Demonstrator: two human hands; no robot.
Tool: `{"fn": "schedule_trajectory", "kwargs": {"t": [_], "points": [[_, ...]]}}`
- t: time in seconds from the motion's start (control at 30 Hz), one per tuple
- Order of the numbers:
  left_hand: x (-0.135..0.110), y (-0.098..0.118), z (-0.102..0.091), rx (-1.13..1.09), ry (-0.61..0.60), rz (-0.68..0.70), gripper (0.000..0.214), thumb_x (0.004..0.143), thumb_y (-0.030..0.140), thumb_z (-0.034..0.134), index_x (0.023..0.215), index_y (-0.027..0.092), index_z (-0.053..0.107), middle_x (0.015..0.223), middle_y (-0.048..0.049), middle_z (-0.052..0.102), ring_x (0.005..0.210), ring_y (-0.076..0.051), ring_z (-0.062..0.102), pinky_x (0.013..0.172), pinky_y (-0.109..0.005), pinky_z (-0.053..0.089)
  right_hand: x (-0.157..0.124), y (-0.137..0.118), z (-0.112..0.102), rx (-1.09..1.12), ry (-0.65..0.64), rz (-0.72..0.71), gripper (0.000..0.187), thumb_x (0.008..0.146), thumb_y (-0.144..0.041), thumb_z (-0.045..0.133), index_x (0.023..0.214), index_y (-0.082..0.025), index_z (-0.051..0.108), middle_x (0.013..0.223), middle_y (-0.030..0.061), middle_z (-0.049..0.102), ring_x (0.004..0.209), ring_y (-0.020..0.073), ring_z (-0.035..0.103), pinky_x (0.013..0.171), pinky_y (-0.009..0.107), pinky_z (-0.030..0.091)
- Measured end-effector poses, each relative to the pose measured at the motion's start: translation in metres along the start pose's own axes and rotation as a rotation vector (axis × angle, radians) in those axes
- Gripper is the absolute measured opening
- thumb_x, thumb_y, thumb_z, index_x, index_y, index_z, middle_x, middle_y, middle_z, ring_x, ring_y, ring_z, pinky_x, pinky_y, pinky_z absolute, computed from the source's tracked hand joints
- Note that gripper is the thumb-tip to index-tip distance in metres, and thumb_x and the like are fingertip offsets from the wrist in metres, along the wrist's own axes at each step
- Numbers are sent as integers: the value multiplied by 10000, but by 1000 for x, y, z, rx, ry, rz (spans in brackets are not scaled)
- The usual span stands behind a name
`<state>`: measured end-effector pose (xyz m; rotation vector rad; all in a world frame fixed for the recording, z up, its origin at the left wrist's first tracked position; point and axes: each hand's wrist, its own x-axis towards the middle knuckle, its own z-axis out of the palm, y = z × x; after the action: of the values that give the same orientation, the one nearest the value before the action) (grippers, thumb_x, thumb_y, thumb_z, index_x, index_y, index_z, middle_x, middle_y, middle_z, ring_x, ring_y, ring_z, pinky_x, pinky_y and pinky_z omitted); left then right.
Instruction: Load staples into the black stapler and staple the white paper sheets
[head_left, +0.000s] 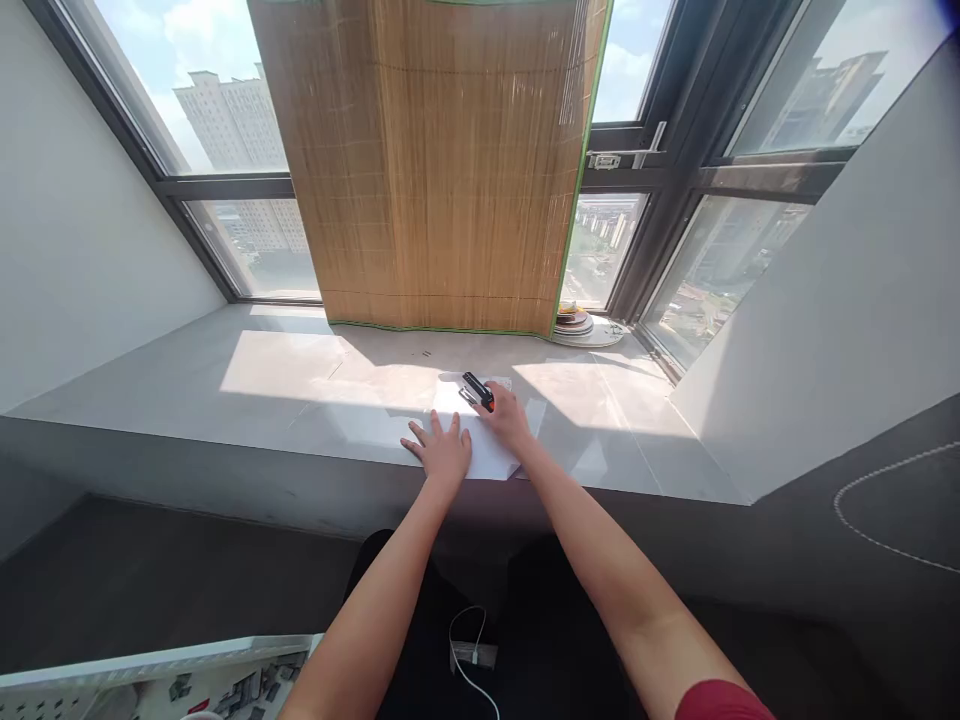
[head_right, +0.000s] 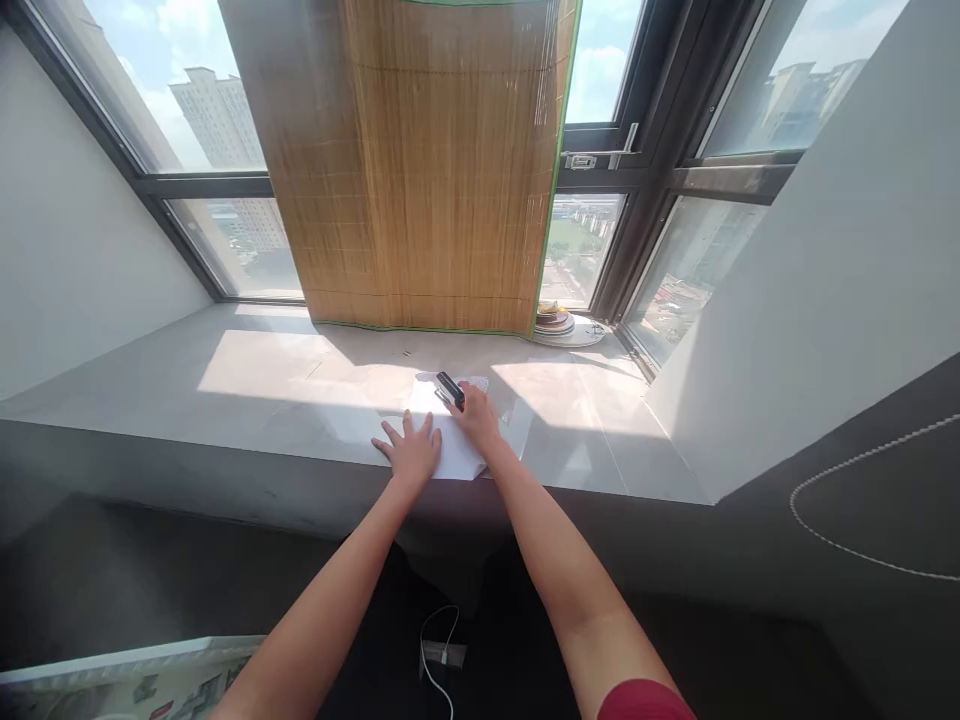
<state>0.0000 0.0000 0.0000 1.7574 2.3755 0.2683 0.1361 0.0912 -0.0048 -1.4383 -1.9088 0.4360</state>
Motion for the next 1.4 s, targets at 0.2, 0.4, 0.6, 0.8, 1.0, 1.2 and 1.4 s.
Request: {"fn": "schedule_trajectory", "kwargs": {"t": [0.2, 0.4, 0.6, 0.8, 1.0, 1.2, 1.4], "points": [[0, -2, 1, -29, -1, -8, 676, 1061, 564, 354, 1709, 379, 422, 1845, -95, 184, 1660, -576, 25, 1245, -854, 28, -9, 50, -35, 93, 151, 102, 397, 908, -287, 637, 1277, -161, 711, 1160, 138, 788, 1029, 270, 685, 957, 395, 512], [6, 9, 6, -11, -1, -40, 671, 1075, 559, 311, 1718, 386, 398, 1848, -86, 173, 1633, -633, 36, 1200, -902, 20, -26, 130, -92, 103, 306, 174, 385, 817, -376, 624, 1142, -196, 728, 1026, 124, 784, 972, 315, 691, 943, 468, 524], [31, 21, 4, -101, -37, -28, 716, 1017, 653, 459, 1661, 345, 516, 1819, -142, 252, 1595, -691, 72, 1150, -938, 0, -27, 135, -87, 147, 291, 131, 380, 797, -396, 600, 1119, -224, 706, 1064, 119, 777, 1003, 330, 692, 964, 502, 531], [71, -18, 1, -210, 6, 354, 516, 999, 519, 610, 1460, 304, 698, 1745, -184, 389, 1636, -524, 211, 1254, -824, 68, -27, 133, -90, 182, 308, 101, 372, 804, -405, 605, 1109, -219, 706, 1092, 130, 782, 1026, 335, 698, 984, 524, 539], [81, -31, 23, -362, 61, 439, 543, 917, 635, 706, 1392, 374, 730, 1715, -118, 458, 1645, -569, 86, 1216, -828, -145, -26, 103, -61, 309, 304, 36, 433, 836, -434, 641, 1196, -206, 719, 1124, 130, 793, 1031, 327, 715, 980, 515, 569], [77, -25, 16, -219, 35, 461, 653, 952, 685, 630, 1497, 328, 663, 1709, -166, 446, 1630, -592, 128, 1204, -880, -28, -19, 78, -25, 337, 98, -118, 370, 823, -340, 664, 1171, -235, 736, 1163, 102, 795, 1079, 315, 729, 1018, 521, 570], [74, -25, 9, -131, 50, 455, 674, 953, 680, 636, 1513, 306, 641, 1672, -176, 486, 1615, -547, 211, 1231, -847, 61, -20, 75, -34, 278, 158, -142, 351, 905, -468, 697, 1172, -248, 756, 1194, 119, 767, 1128, 316, 685, 1014, 501, 553]]}}
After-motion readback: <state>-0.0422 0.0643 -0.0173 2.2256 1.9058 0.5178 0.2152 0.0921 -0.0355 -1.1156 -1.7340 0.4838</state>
